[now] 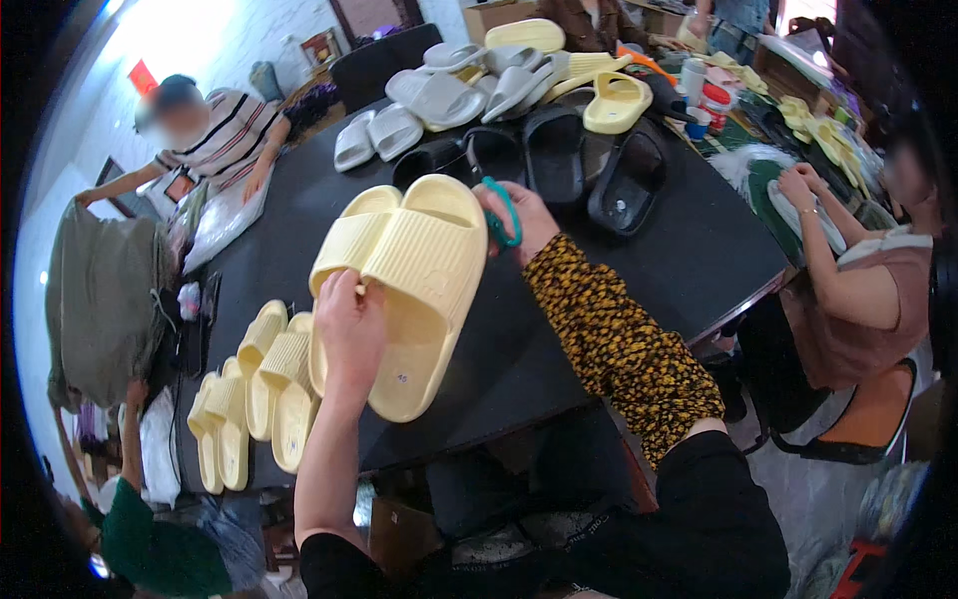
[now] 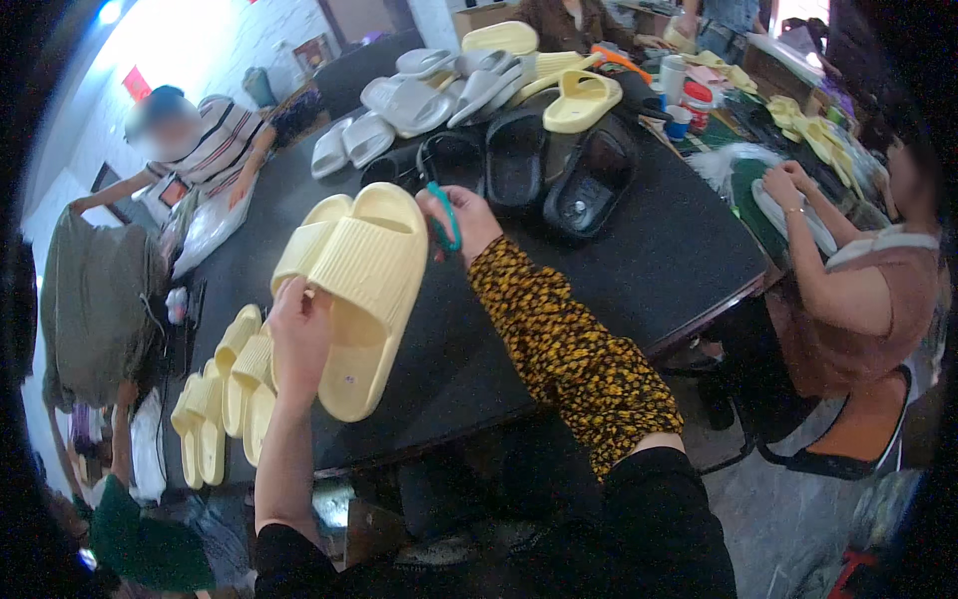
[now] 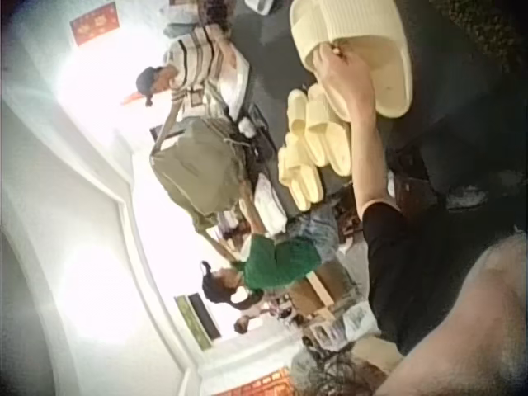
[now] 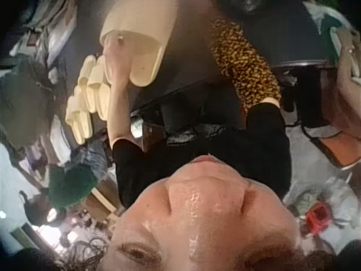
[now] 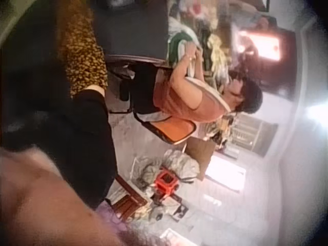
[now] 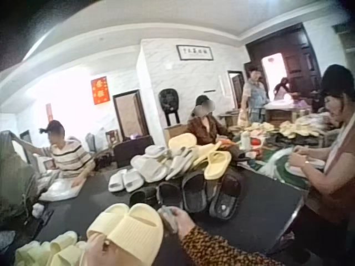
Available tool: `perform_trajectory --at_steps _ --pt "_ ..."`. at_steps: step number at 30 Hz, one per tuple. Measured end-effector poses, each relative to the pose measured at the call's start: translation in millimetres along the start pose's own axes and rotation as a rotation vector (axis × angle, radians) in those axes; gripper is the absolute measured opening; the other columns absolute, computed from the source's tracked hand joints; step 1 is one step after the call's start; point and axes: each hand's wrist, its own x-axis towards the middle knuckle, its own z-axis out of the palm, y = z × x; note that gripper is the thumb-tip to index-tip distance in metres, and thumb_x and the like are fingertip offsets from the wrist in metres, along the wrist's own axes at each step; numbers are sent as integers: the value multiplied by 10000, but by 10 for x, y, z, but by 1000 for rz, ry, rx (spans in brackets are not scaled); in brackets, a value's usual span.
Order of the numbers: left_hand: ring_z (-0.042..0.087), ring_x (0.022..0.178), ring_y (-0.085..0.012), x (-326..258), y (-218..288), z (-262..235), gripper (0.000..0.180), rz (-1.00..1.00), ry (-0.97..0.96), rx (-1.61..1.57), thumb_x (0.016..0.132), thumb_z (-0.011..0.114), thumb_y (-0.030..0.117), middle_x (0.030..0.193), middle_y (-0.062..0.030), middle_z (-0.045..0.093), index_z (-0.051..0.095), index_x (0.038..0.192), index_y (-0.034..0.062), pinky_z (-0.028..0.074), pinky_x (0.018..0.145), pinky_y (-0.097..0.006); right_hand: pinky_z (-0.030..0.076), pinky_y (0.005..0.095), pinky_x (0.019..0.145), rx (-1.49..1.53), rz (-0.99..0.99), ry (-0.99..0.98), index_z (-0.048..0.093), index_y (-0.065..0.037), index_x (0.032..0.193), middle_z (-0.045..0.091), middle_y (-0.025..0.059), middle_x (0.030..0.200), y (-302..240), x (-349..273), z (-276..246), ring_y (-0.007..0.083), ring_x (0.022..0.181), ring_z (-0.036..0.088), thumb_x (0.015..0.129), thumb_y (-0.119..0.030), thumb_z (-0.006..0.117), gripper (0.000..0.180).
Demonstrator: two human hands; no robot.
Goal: Trim excess material from rubber slippers and prepare them for packaging.
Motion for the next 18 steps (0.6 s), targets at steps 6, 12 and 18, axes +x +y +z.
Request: perform_trajectory --at_steps 6,12,18 --pt "583 896 -331 -187 -60 162 245 -206 -295 -153 838 533 60 1065 -207 547 538 1059 -46 465 787 -397 494 255 760 -234 -48 -114 618 19 1052 650 64 920 141 216 -209 116 837 609 813 -333 729 439" --pt "614 786 -170 -191 -426 58 385 -270 -244 -505 848 589 91 1116 -157 571 534 1203 -48 499 722 -288 509 278 803 -512 -12 -201 526 69 1198 640 133 1029 175 275 -346 162 901 627 745 -181 759 568" --pt "582 770 -83 -41 -841 -53 317 -308 -69 -458 863 565 81 874 -53 663 598 1147 -56 470 707 -233 471 256 831 -405 -89 -119 578 36 1134 632 83 1045 56 336 -404 140 909 601 730 -193 763 500"
